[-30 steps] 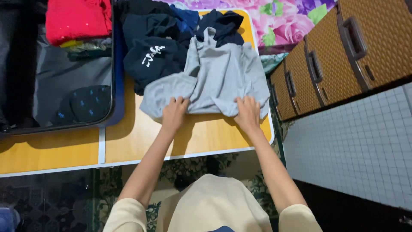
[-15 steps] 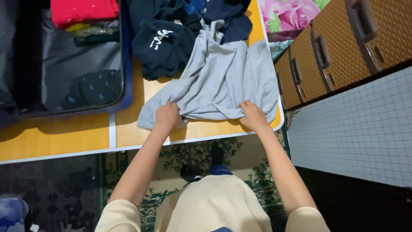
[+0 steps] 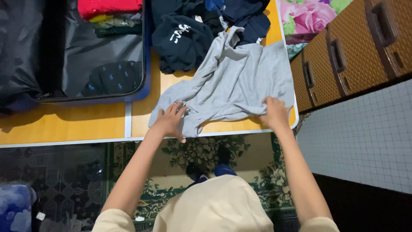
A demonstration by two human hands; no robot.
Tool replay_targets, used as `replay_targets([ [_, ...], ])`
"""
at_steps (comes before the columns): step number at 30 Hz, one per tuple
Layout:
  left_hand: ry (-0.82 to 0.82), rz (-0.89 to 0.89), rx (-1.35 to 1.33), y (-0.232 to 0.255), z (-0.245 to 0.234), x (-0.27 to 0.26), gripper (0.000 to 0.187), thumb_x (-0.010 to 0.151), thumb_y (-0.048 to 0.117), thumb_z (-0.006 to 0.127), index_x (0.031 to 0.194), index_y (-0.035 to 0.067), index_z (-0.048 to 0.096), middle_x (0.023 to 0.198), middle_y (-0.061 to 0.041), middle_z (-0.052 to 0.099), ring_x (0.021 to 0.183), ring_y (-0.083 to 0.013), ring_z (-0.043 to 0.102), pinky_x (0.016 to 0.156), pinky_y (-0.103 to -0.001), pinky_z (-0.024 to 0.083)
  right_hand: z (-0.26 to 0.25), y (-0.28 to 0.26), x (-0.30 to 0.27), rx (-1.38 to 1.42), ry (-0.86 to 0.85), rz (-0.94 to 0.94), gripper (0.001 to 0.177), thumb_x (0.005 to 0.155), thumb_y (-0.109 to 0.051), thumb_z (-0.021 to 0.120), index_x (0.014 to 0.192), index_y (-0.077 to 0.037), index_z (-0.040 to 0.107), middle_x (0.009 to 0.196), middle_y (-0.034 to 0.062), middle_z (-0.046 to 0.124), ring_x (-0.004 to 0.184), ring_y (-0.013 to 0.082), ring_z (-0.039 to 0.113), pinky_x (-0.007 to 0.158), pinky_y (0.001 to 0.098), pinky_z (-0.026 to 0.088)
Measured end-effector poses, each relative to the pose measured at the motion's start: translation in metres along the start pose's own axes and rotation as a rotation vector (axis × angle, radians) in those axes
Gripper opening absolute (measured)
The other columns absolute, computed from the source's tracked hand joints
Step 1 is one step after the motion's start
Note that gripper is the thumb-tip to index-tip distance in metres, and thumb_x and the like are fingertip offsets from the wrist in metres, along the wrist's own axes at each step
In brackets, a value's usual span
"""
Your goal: The person folds several garments on a table and places them into an open suitcase. They fold a purple shirt, a black shirt, a red shirt, and a gray sweatshirt, then put each folded item into the suitcase one by one.
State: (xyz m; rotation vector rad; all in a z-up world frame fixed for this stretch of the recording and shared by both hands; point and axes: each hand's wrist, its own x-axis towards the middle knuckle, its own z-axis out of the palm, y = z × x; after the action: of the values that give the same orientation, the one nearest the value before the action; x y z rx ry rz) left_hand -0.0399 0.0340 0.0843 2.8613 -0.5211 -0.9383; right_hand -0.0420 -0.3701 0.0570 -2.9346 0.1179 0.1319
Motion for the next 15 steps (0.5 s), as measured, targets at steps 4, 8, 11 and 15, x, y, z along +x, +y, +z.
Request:
replay_targets([
  [4,0.078,0.001,0.086,-0.010,0.027,0.005,0.141,0.048,0.035,0.102,0.160,0.023,0.017,0.170,-0.006,0.007,0.157,-0.0272,0.009,0.117,-0.064,0.026,-0.006,-0.090,-0.022,0.064,0.056,-0.419,0.081,0.058,-0.017,0.087,0.133,-0.012,0.055,0.129,0.0110,0.061,0.125,0.0304,0.054,0.101,0.0575,0.037],
  [8,0.199,0.152,-0.051,-0.028,0.045,0.007,0.108,0.055,0.025,0.098,0.146,0.021,0.039,0.164,-0.005,0.026,0.153,-0.0290,0.023,0.116,-0.053,0.034,0.022,-0.154,-0.031,0.174,0.003,-0.672,0.086,0.058,-0.018,0.086,0.137,-0.011,0.052,0.135,0.0129,0.056,0.130,0.0316,0.047,0.103,0.0549,0.036],
  [11,0.445,0.277,-0.168,-0.052,0.075,0.018,0.064,0.069,0.016,0.088,0.127,0.018,0.062,0.150,-0.005,0.053,0.142,-0.0290,0.046,0.110,-0.043,0.045,0.046,-0.174,-0.032,0.285,0.041,-0.806,0.077,0.064,-0.011,0.080,0.136,-0.013,0.054,0.132,0.0103,0.059,0.130,0.0305,0.051,0.104,0.0482,0.040],
  [15,0.693,0.335,-0.447,-0.053,0.042,-0.005,0.043,0.078,0.006,0.074,0.120,0.013,0.073,0.111,-0.015,0.075,0.106,-0.0353,0.068,0.091,-0.044,0.052,0.053,-0.198,-0.037,0.488,0.113,-0.810,0.074,0.067,0.000,0.071,0.138,-0.008,0.053,0.130,0.0125,0.060,0.125,0.0331,0.055,0.104,0.0445,0.044],
])
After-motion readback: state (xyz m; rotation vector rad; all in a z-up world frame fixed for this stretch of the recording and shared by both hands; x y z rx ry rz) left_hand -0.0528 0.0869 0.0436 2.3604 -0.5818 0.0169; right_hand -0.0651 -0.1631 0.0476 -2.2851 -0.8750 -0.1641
